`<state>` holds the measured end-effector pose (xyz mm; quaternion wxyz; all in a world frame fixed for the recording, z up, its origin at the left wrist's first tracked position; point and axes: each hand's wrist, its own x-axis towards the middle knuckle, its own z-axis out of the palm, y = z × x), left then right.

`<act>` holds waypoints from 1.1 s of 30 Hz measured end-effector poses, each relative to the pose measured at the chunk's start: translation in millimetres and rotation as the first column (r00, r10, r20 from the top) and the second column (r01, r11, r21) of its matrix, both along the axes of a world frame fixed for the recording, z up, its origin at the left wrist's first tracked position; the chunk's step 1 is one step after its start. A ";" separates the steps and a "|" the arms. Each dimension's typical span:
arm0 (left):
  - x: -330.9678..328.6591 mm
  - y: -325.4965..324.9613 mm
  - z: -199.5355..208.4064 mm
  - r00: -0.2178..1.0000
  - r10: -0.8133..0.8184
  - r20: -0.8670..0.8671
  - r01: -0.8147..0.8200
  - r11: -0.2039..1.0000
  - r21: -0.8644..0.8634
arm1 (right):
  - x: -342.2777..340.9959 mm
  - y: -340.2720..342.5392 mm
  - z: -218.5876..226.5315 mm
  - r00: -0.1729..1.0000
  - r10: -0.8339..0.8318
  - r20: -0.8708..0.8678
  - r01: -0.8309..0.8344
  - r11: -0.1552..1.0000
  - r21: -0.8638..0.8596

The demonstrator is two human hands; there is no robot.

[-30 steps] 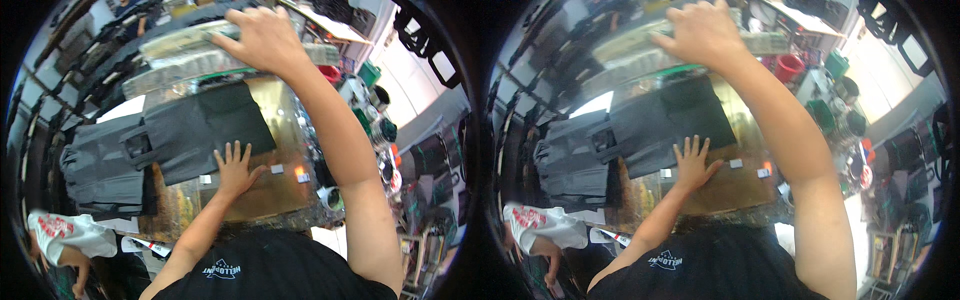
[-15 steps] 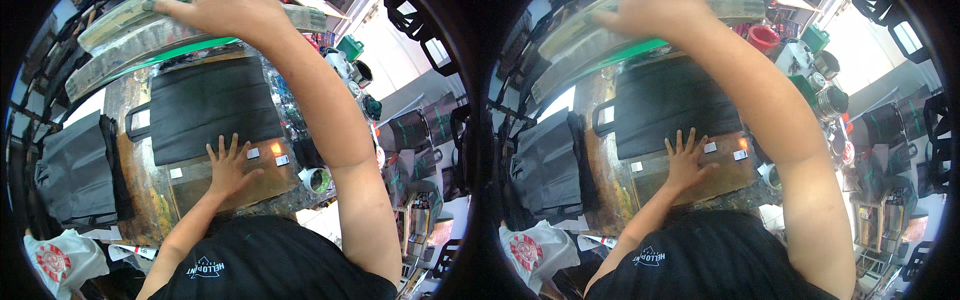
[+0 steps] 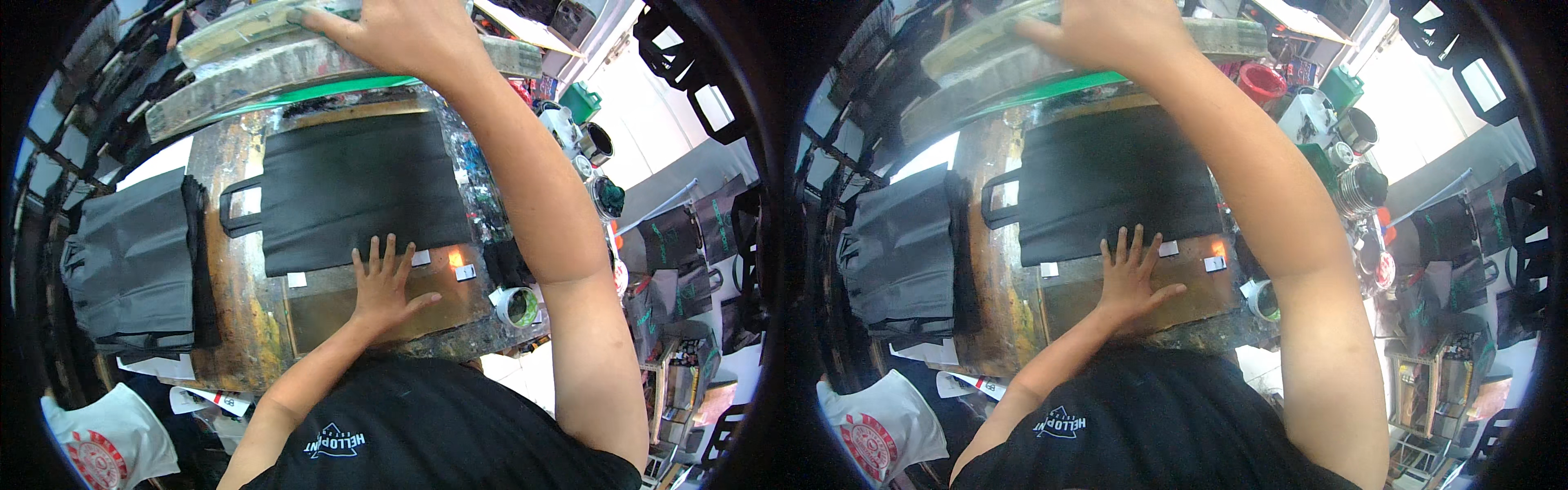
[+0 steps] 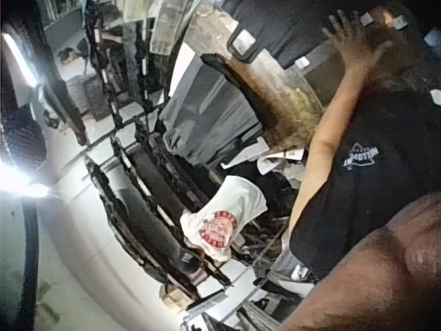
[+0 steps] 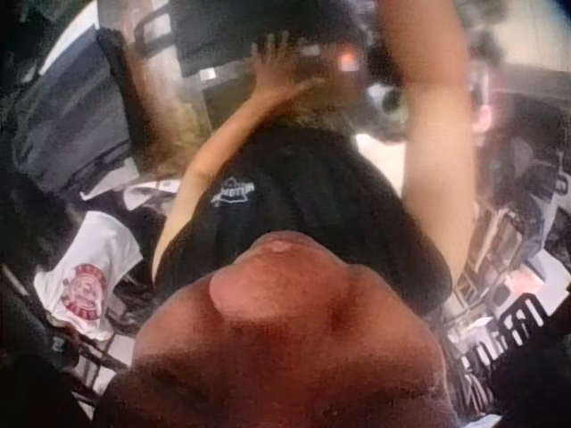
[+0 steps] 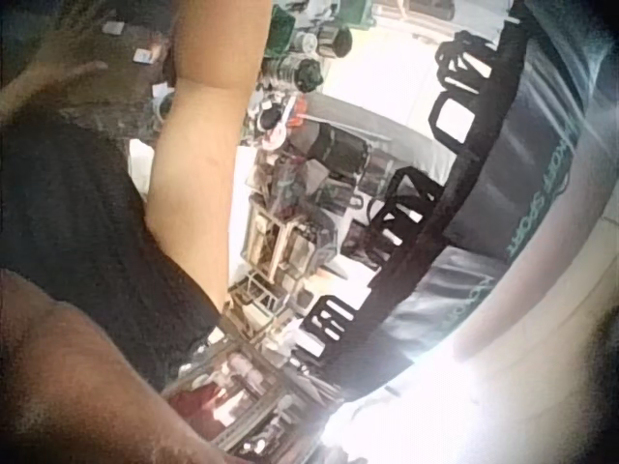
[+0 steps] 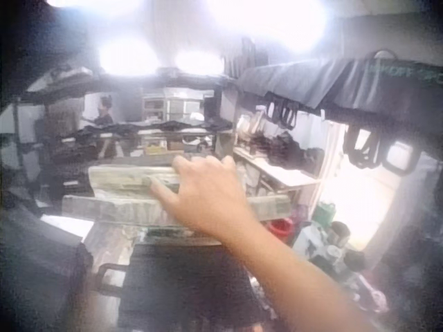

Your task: The person performs screen printing on black bags by placing a bag on the work surface, lowering a screen frame, applying ink with a squeegee, and then lifting the screen to reveal the printed logo.

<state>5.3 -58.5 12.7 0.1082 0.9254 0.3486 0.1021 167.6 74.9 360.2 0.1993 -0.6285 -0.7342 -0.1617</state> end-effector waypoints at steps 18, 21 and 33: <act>111.9 142.2 -15.7 0.958 -0.261 -0.118 0.268 0.962 0.055 | 1.9 1.1 -17.6 0.997 0.057 0.052 -0.064 0.986 0.151; 113.9 142.3 -16.4 0.956 -0.276 -0.095 0.282 0.958 0.056 | -0.3 0.5 -1.6 0.999 0.051 -0.005 -0.051 0.999 -0.012; 103.8 121.1 4.3 0.956 -0.009 0.292 -0.007 0.999 0.052 | -1.4 21.4 -16.2 1.000 -0.004 -0.025 0.007 0.991 0.137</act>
